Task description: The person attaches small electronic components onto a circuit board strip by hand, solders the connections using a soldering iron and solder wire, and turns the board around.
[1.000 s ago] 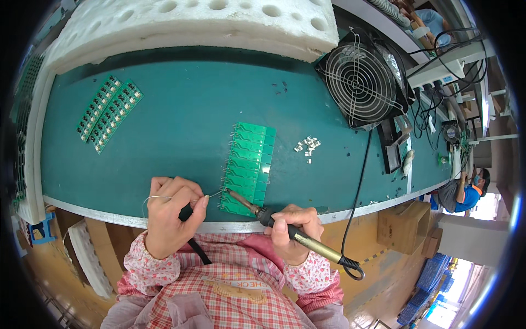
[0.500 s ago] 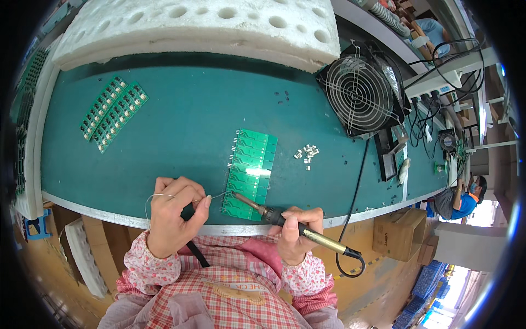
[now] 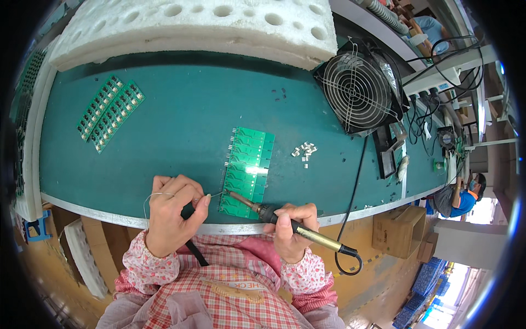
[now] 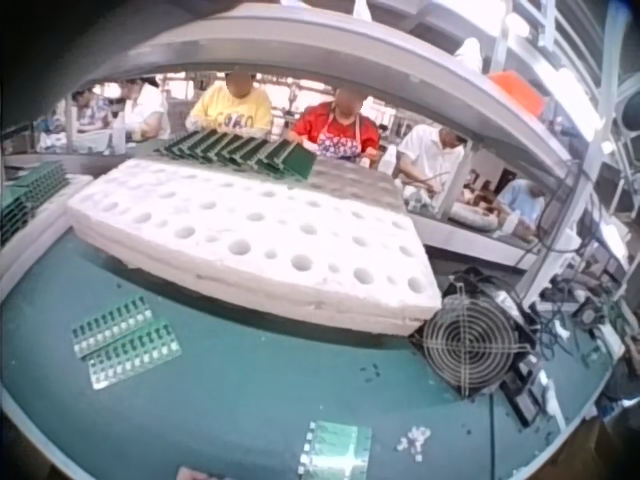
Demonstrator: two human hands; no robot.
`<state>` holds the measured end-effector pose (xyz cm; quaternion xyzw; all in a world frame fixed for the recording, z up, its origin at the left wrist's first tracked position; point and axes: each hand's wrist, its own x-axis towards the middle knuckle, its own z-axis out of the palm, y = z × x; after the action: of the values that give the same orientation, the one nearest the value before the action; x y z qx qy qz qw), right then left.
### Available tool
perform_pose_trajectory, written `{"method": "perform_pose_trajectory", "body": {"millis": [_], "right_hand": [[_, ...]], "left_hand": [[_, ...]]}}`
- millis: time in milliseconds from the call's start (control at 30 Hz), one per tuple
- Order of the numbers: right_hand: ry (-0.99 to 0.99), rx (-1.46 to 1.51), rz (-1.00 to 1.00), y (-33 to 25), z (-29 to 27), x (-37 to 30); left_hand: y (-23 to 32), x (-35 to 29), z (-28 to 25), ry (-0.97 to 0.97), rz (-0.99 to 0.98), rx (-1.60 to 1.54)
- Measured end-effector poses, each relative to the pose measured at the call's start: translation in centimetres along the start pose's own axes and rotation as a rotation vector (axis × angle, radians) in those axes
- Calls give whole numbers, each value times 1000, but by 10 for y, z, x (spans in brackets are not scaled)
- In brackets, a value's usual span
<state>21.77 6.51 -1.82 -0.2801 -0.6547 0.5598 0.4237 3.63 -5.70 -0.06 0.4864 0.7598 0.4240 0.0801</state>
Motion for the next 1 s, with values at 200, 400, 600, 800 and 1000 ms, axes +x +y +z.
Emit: {"method": "perform_pose_trajectory", "body": {"millis": [200,400,600,800,1000], "right_hand": [[-16,-32,-39,3,-1,-2],[-3,-31,-35,2,1,-4],[134,40,-47,1,1,-4],[72,87,-60,4,0,-6],[15,69,-63,5,-5,-9]], "left_hand": [[0,-1,0,9,9,32],[-1,-4,0,20,4,9],[0,-10,-4,13,4,-20],[-1,-8,-2,7,25,-24],[-1,-9,-4,-22,50,-12]]}}
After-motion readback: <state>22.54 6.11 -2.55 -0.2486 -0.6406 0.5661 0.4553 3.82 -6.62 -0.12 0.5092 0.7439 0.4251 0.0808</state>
